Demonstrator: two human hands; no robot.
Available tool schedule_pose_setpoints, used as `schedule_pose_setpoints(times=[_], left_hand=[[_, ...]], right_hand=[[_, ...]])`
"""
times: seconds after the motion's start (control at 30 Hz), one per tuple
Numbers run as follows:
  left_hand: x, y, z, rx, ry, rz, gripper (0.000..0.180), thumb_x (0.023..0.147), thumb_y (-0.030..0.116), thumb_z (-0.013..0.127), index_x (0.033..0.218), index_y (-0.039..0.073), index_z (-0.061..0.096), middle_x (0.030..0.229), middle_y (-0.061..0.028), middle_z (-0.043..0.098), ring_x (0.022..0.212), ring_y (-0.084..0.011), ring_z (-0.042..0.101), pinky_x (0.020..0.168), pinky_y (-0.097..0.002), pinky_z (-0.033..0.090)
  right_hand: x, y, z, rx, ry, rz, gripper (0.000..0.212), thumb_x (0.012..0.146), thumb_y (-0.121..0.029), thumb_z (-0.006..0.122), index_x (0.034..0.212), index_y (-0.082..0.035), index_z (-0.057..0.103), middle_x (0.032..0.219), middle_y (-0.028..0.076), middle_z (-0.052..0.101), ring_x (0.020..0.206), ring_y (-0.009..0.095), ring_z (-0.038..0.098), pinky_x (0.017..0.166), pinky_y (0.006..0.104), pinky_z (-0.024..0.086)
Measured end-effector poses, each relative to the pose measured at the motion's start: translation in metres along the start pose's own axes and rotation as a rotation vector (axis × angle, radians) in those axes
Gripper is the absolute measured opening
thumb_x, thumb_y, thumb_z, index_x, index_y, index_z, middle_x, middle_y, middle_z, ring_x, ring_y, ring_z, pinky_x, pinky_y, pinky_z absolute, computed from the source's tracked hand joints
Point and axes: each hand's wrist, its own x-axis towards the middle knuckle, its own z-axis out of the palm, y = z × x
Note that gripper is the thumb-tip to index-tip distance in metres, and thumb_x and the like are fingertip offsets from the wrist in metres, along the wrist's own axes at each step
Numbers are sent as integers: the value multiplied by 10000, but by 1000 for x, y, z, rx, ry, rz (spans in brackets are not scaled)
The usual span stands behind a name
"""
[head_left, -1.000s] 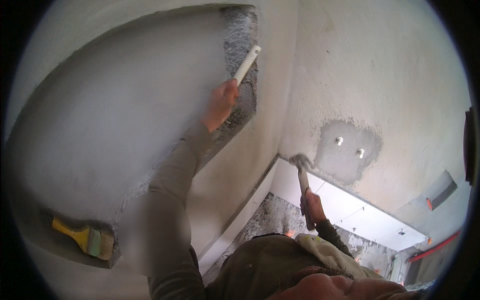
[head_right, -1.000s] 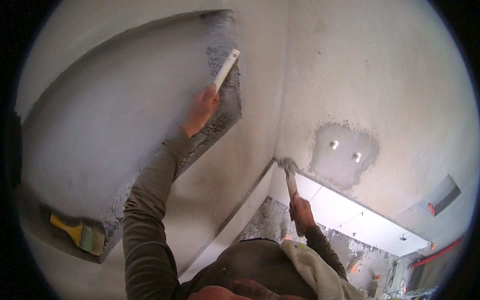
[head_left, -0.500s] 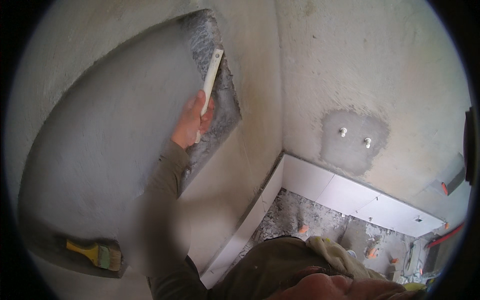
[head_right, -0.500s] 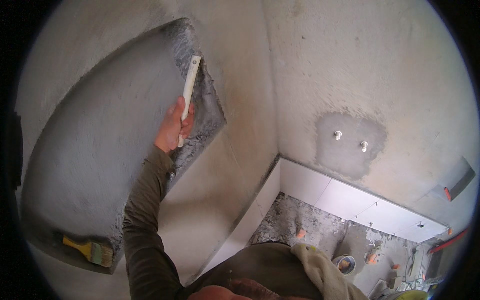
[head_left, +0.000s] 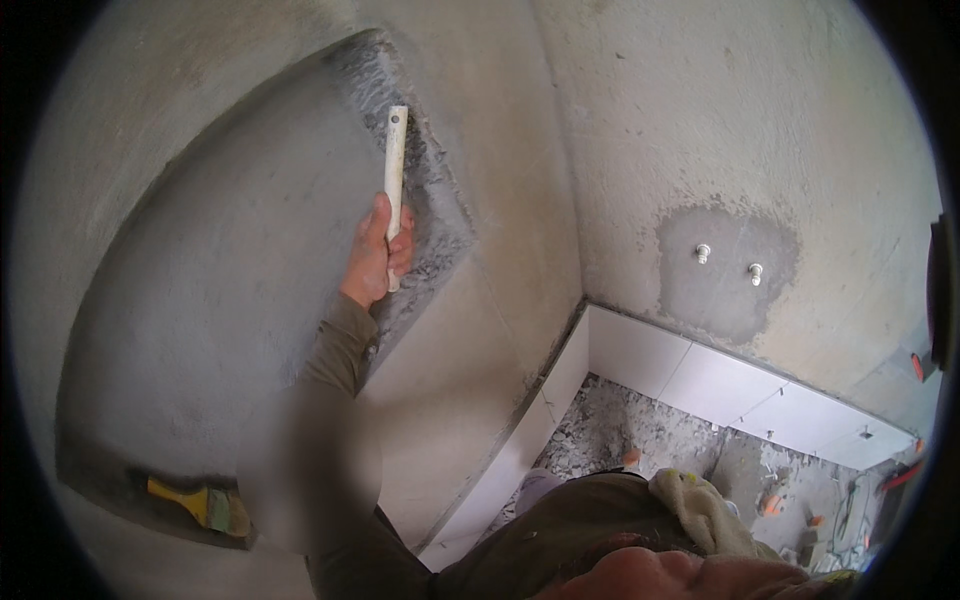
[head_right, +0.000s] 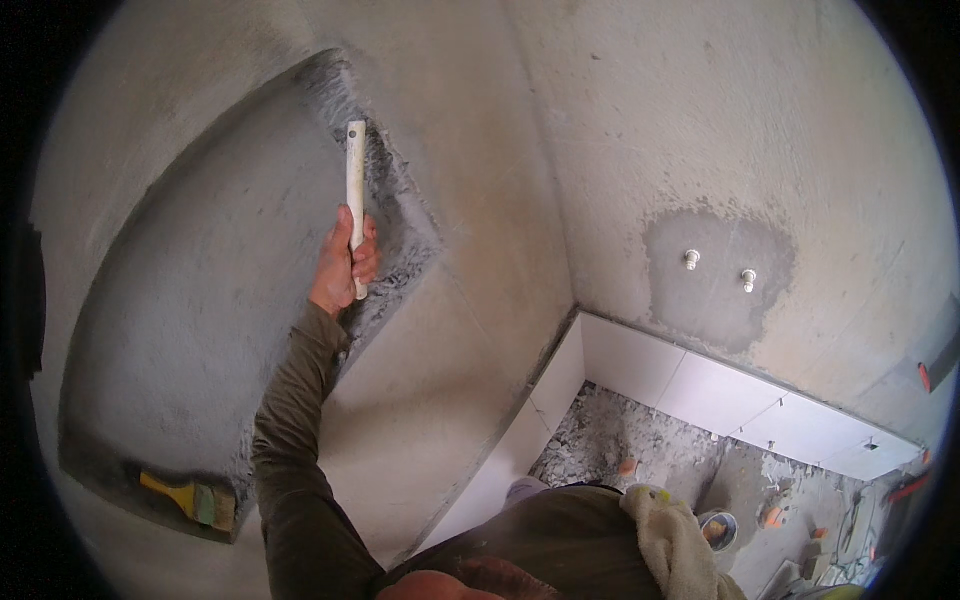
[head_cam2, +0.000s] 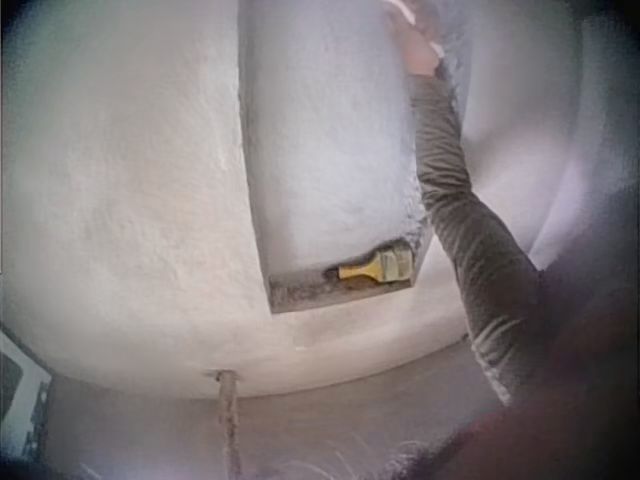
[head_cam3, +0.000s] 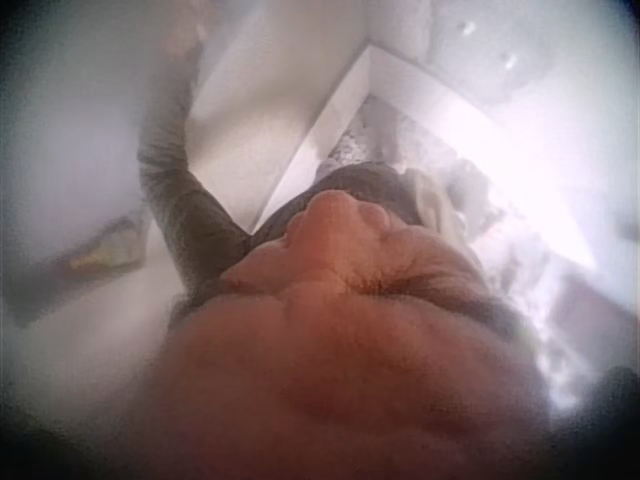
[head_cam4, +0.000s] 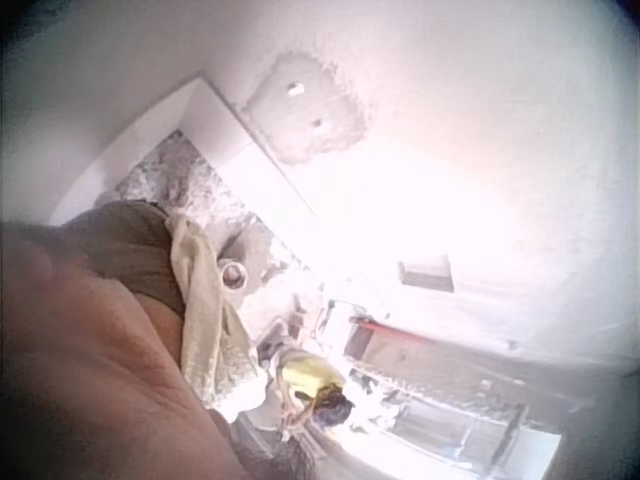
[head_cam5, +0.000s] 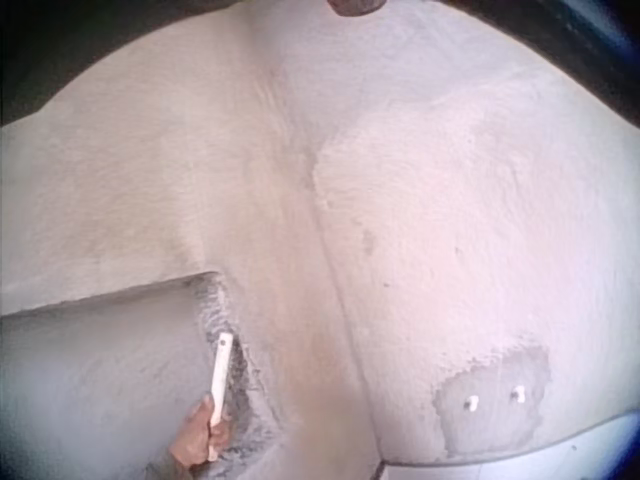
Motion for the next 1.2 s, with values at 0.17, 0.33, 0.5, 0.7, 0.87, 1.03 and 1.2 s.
schedule_pose_setpoints(times=[0.17,0.33,0.5,0.7,0.87,1.03,1.2], left_hand=[[0,-18,-2,474,160,215,509,997,571,435,851,97,549,617,48,417,480,-47,339,433,-242,282],[-13,-43,-7,898,280,396,490,1028,459,426,834,24,542,615,-76,510,572,-195,466,551,-369,388],[-23,-40,2,1022,232,389,458,1024,453,430,918,24,553,645,-157,515,577,-285,503,568,-417,414],[-26,-32,3,900,290,396,395,1017,416,468,998,34,567,680,-115,530,619,-226,531,581,-387,425],[-23,-36,4,884,307,489,361,1010,387,500,1024,32,562,689,-115,530,621,-215,518,589,-367,425],[-22,-37,1,872,278,455,369,1013,390,492,1011,28,564,689,-115,528,626,-205,502,600,-361,425],[-22,-27,4,861,279,436,410,1018,421,474,989,23,566,678,-90,492,641,-157,475,597,-343,417]], right_hand=[[10,-4,0,9,4,-20,692,902,-588,532,925,91,666,737,188,693,644,281,688,585,406,534],[11,0,-4,-16,8,-21,696,906,-589,524,932,93,664,740,191,694,645,282,688,588,406,535],[19,-6,-3,-19,15,-36,700,910,-589,517,940,95,662,743,193,694,646,283,688,591,406,537],[14,-6,-9,-35,30,-41,704,915,-589,508,949,98,660,746,196,695,647,285,689,595,406,538],[14,-1,-13,-28,43,-41,708,919,-590,501,956,100,658,749,199,695,648,286,689,598,405,540],[12,6,-17,-23,56,-47,712,923,-590,494,963,102,656,752,202,696,649,287,689,601,405,541],[2,13,-38,77,122,-137,716,927,-591,486,971,104,654,755,204,696,650,288,689,604,405,543]])
